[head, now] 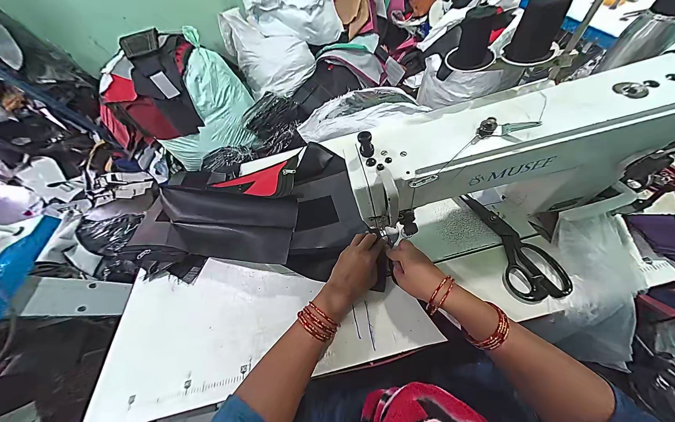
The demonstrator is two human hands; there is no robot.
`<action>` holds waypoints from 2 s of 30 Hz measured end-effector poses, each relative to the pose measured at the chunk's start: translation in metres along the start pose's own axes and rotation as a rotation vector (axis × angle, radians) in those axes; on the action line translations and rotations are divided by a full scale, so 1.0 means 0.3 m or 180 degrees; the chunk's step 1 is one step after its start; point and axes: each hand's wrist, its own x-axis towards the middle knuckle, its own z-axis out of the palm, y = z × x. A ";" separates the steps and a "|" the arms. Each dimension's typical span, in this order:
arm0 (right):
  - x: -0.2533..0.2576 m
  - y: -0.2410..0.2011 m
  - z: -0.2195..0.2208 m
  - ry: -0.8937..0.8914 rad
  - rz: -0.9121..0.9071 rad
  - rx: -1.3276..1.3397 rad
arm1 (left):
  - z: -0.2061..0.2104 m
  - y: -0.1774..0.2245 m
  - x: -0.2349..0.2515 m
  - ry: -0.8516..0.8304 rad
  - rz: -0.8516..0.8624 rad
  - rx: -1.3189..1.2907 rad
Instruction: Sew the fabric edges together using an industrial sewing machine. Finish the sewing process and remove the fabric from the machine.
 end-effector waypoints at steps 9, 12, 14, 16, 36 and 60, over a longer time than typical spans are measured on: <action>0.013 -0.002 0.002 0.0065 0.0066 -0.0064 | -0.013 -0.102 -0.015 0.0262 0.0018 -0.0528; 0.014 -0.007 0.003 0.0061 0.0093 -0.0105 | 0.046 -0.074 -0.031 0.0729 -0.0067 -0.0252; 0.010 -0.009 0.005 0.0049 0.0113 -0.0125 | 0.059 -0.048 -0.038 0.0817 -0.0135 -0.0111; 0.012 -0.011 0.007 0.0065 0.0105 -0.0124 | 0.058 -0.032 -0.037 0.0789 -0.0186 -0.0034; 0.016 -0.015 -0.012 0.0103 -0.0016 -0.0155 | 0.055 0.024 -0.015 0.0633 -0.0427 0.0058; -0.006 0.015 0.057 0.0958 0.0240 0.0203 | -0.165 0.051 -0.030 -0.1550 -0.0643 0.0018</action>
